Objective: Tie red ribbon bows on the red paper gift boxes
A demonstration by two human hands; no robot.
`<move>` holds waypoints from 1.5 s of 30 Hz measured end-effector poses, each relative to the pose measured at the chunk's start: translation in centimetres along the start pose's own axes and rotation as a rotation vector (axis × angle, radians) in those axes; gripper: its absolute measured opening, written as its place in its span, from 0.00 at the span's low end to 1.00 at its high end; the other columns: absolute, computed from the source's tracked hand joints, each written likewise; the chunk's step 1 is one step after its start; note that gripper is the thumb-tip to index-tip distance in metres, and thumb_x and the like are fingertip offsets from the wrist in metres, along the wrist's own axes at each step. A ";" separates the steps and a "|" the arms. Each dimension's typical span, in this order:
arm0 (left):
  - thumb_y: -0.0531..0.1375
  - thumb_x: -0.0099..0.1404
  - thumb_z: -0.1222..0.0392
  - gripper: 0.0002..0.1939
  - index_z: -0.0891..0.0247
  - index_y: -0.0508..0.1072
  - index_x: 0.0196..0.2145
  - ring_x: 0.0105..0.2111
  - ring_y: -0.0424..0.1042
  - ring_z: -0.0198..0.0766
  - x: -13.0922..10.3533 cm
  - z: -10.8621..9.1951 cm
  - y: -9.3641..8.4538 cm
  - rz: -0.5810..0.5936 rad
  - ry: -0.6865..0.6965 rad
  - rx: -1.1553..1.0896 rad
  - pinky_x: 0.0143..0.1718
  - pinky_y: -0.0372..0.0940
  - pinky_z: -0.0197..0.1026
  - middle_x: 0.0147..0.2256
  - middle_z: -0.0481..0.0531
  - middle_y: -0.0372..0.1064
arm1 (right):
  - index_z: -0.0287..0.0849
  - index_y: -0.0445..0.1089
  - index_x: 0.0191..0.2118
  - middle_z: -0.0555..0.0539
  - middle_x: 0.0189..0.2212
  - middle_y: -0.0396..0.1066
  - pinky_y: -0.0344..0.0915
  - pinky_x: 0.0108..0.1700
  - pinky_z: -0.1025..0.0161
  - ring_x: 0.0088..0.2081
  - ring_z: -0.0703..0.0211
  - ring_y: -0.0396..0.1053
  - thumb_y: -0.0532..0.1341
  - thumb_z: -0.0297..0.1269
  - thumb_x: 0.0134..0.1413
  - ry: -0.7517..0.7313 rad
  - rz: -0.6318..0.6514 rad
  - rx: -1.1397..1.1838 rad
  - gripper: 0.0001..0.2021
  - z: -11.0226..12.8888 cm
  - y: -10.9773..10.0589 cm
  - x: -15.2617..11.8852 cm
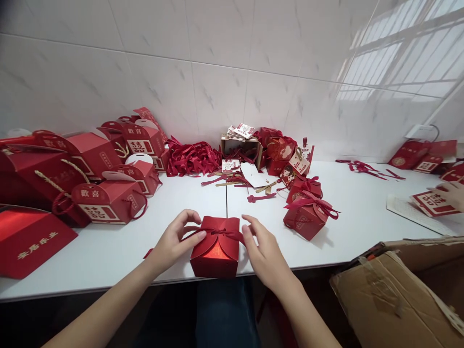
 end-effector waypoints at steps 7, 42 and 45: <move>0.59 0.60 0.60 0.09 0.60 0.59 0.34 0.36 0.61 0.35 0.1 0.1 1.1 -0.018 -0.040 -0.029 0.38 0.64 0.39 0.34 0.47 0.56 | 0.45 0.57 0.61 0.41 0.45 0.67 0.64 0.49 0.53 0.45 0.52 0.67 0.56 0.48 0.57 -0.131 0.152 -0.057 0.27 2.8 1.8 -0.3; 0.52 0.63 0.68 0.12 0.63 0.74 0.28 0.28 0.63 0.34 -0.9 -6.4 2.7 0.111 0.193 0.394 0.30 0.60 0.36 0.29 0.50 0.63 | 0.43 0.75 0.26 0.48 0.25 0.66 0.65 0.26 0.66 0.26 0.63 0.66 0.61 0.28 0.51 -0.342 -0.167 0.132 0.08 6.7 -0.1 -1.0; 0.51 0.62 0.70 0.12 0.62 0.73 0.30 0.30 0.64 0.35 -1.5 -6.5 3.3 0.094 0.275 0.540 0.30 0.62 0.37 0.33 0.52 0.62 | 0.43 0.76 0.25 0.49 0.25 0.67 0.67 0.31 0.65 0.28 0.62 0.68 0.61 0.28 0.50 -0.230 -0.125 0.224 0.08 6.0 0.6 -0.7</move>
Point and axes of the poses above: each hand's wrist, its own x-axis towards the middle knuckle, its own y-axis out of the palm, z = x × y, the point moved 10 cm from there along x, towards the middle knuckle
